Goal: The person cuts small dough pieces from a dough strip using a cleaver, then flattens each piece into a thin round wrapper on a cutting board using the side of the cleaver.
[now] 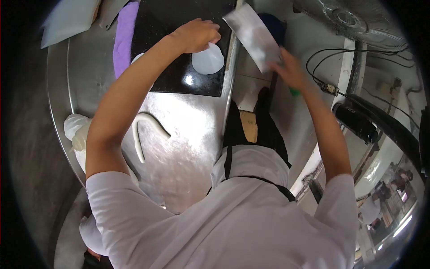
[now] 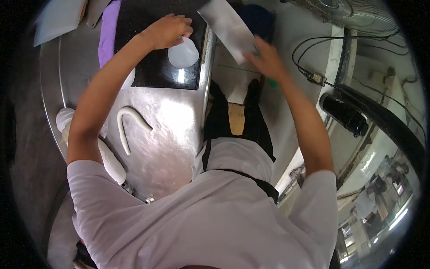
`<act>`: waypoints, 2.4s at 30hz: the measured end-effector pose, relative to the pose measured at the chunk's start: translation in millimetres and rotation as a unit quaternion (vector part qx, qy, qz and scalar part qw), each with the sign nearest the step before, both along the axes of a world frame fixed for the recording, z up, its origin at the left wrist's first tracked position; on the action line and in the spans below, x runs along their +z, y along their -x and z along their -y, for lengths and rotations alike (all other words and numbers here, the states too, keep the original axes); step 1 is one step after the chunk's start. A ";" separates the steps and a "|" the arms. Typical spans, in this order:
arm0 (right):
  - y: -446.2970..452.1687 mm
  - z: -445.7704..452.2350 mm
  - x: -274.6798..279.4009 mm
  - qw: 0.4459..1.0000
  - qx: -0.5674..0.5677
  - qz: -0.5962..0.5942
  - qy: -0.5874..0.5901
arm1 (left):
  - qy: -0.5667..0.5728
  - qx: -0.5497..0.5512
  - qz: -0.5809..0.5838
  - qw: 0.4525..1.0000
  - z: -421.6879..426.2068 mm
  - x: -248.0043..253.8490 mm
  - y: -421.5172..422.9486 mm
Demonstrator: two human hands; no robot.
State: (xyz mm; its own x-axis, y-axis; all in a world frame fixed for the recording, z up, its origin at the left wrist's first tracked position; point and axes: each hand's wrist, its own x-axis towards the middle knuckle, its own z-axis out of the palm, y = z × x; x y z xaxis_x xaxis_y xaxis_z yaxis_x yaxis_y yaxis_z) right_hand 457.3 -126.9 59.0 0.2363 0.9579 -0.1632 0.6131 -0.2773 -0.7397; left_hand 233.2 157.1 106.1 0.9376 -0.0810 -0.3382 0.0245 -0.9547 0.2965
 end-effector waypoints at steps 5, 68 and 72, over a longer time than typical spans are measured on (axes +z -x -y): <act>50.8 -112.9 20.6 0.962 0.011 -0.145 0.232 | 0.059 0.022 -0.021 0.998 1.9 13.4 2.6; 296.4 -42.4 50.3 0.851 0.483 0.172 0.113 | -0.079 0.802 0.381 0.453 308.6 -64.2 299.5; 279.6 -26.6 57.1 0.912 0.399 0.030 0.090 | -0.004 0.824 0.460 0.331 304.1 -56.1 299.9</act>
